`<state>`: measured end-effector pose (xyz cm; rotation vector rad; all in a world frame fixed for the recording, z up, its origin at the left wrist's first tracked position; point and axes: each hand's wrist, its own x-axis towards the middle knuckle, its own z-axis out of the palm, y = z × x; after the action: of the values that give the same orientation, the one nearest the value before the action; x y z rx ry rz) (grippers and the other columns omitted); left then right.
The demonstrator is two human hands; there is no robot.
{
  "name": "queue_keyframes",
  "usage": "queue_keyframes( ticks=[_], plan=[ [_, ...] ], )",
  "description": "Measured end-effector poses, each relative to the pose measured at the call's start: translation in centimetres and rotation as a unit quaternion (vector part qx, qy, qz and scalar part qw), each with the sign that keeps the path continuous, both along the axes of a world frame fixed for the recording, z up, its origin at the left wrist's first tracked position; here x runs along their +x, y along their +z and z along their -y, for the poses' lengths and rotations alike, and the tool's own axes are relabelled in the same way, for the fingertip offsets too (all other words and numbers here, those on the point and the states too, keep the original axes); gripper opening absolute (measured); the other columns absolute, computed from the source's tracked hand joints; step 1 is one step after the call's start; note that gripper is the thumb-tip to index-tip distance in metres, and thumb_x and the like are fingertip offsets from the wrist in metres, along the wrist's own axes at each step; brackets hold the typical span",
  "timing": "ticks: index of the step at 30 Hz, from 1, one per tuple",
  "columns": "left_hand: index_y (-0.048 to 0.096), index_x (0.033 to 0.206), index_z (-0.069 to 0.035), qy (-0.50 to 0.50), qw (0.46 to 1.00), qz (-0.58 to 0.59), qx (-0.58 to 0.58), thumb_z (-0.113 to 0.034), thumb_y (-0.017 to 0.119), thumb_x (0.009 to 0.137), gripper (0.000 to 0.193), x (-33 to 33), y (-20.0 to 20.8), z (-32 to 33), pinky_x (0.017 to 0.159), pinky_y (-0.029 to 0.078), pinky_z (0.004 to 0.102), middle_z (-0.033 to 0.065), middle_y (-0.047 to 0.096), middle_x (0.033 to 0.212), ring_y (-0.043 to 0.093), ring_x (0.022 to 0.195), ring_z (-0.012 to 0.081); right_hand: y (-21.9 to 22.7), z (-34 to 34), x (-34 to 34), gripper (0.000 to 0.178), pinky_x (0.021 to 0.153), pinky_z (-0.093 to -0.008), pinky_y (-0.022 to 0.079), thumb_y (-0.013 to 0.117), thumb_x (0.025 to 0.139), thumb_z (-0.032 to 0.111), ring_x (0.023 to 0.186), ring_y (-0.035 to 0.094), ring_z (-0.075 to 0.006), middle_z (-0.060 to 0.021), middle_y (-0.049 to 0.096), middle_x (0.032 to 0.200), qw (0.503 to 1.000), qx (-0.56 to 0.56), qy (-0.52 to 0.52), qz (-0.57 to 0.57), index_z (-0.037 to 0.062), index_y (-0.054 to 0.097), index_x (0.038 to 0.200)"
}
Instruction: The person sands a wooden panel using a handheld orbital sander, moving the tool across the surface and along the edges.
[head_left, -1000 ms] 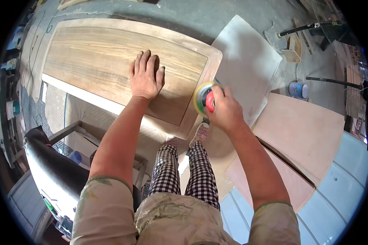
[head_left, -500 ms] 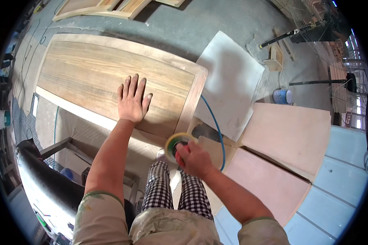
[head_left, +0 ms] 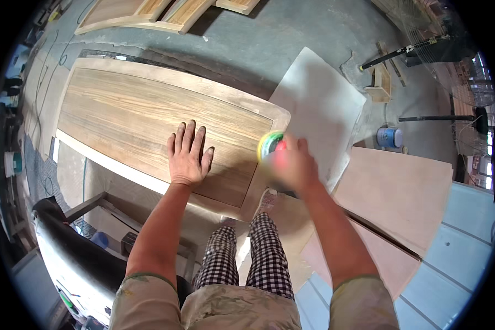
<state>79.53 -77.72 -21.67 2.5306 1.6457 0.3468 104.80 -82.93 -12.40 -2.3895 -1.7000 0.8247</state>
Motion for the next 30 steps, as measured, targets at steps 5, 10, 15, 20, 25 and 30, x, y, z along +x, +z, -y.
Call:
queue_keyframes(
  ticks=[5,10,15,20,25,30],
  plan=[
    [0.043,0.138,-0.012,-0.005,0.999,-0.007,-0.037,-0.038,0.049,0.089,0.056,0.9,0.4,-0.3,0.110,0.018,0.0502,0.0136,0.034,0.147,0.028,0.137,0.0343,-1.5,-4.3,4.3,0.064,0.078,-0.0484,0.051,0.077,0.068,0.025,0.095,0.059,-0.0417,-0.0174,0.051,0.111,1.000,-0.004,0.008,0.021,0.0136,0.044,0.122],
    [0.043,0.138,-0.011,0.009,0.997,-0.037,-0.060,-0.037,0.050,0.088,0.057,-0.1,0.7,-0.2,0.111,0.017,0.0504,0.0135,0.033,0.148,0.026,0.137,0.0344,-1.4,-3.9,4.2,0.060,0.080,-0.0482,0.051,0.075,0.070,0.025,0.095,0.060,-0.0404,-0.0180,0.051,0.110,0.998,0.005,0.063,-0.025,0.0114,0.046,0.120],
    [0.043,0.138,-0.012,0.008,0.997,-0.027,-0.072,-0.035,0.052,0.086,0.057,-0.1,0.6,-0.3,0.111,0.016,0.0504,0.0130,0.031,0.149,0.025,0.138,0.0344,0.1,-10.0,0.6,0.057,0.083,-0.0472,0.050,0.073,0.072,0.025,0.097,0.060,-0.0390,-0.0197,0.050,0.115,0.986,-0.064,0.155,0.010,0.0100,0.047,0.120],
    [0.047,0.134,-0.015,0.024,0.997,-0.040,-0.061,-0.039,0.054,0.084,0.056,-0.8,0.7,0.0,0.111,0.018,0.0496,0.0106,0.034,0.147,0.028,0.137,0.0317,-0.4,-8.6,2.1,0.058,0.084,-0.0480,0.049,0.071,0.073,0.021,0.099,0.060,-0.0385,-0.0192,0.049,0.116,0.981,-0.069,0.183,0.005,0.0106,0.046,0.123],
    [0.046,0.135,-0.015,0.025,0.996,-0.022,-0.080,-0.037,0.054,0.085,0.055,-0.7,0.7,-0.2,0.111,0.018,0.0492,0.0105,0.034,0.148,0.027,0.138,0.0313,1.2,-11.5,-0.4,0.058,0.084,-0.0478,0.048,0.071,0.073,0.023,0.100,0.059,-0.0375,-0.0178,0.048,0.122,0.963,-0.127,0.235,0.030,0.0127,0.046,0.125],
    [0.045,0.135,-0.013,0.028,0.996,-0.022,-0.082,-0.034,0.054,0.084,0.056,-1.1,1.0,0.1,0.111,0.018,0.0493,0.0113,0.033,0.148,0.026,0.138,0.0313,-1.1,-6.8,4.3,0.051,0.077,-0.0468,0.052,0.070,0.072,0.028,0.094,0.062,-0.0362,-0.0158,0.050,0.114,0.976,-0.038,0.215,0.014,0.0114,0.050,0.116]
  ],
)
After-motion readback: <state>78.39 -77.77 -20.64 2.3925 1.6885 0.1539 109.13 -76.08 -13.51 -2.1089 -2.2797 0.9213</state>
